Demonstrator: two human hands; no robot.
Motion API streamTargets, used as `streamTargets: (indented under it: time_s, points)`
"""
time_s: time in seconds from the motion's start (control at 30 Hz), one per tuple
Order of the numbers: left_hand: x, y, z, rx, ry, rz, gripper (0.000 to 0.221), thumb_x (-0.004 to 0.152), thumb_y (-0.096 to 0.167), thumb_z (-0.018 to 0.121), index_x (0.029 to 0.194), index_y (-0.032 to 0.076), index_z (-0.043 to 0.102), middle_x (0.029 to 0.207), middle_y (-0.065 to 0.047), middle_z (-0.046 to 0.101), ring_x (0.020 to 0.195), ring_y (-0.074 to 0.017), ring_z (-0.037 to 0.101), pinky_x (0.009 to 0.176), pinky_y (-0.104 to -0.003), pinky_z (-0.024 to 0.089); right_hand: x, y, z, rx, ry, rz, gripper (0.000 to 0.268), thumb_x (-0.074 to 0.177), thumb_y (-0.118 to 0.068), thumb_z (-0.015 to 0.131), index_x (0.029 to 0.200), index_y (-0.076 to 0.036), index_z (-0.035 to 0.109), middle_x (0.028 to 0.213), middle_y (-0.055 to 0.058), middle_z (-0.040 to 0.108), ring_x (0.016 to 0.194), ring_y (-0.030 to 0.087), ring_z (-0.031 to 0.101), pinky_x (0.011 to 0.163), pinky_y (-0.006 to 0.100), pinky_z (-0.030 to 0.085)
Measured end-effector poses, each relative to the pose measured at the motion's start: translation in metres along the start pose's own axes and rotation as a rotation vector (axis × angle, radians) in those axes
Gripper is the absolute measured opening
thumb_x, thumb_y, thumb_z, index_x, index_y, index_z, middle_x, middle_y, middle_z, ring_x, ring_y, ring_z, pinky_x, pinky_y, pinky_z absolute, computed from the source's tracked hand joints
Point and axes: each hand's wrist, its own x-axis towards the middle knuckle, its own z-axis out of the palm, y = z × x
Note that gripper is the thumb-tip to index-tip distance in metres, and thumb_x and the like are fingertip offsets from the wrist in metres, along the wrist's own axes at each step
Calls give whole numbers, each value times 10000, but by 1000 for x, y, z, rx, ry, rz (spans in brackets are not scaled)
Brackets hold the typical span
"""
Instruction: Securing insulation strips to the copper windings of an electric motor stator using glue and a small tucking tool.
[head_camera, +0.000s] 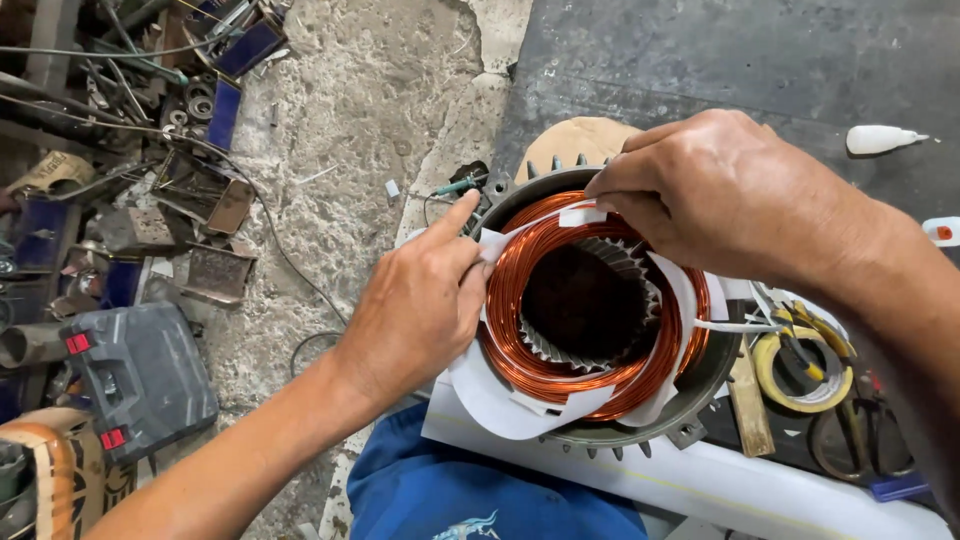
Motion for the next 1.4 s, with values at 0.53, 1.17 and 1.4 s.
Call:
streamTargets:
  time_s: [0.53, 1.17, 1.4]
  points:
    - [22, 7, -8, 80, -252, -122, 232, 854, 68, 582, 706, -10, 742, 1447, -191, 566, 1029, -394, 709, 969, -547, 526, -23, 13, 30, 10, 415, -311, 116, 1053, -28, 611, 1002, -50, 713, 686, 48, 581, 629, 272, 558, 560, 426, 487]
    - [21, -22, -3, -69, -445, -27, 362, 833, 30, 518, 1110, 154, 714, 1459, -177, 427, 1435, -339, 440, 1098, -430, 362, -88, -84, 67, -56, 403, -294, 353, 976, -106, 467, 1153, 105, 688, 1182, 337, 695, 1271, 494, 618, 1222, 611, 374]
    - [26, -87, 3, 83, -632, -133, 403, 922, 311, 555, 1275, 336, 748, 1458, -85, 417, 1387, -270, 448, 1045, -483, 396, -121, -82, 67, -76, 709, -203, 327, 1187, -133, 470, 1419, -32, 676, 1466, 95, 684, 1447, 149, 592, 1326, 343, 412]
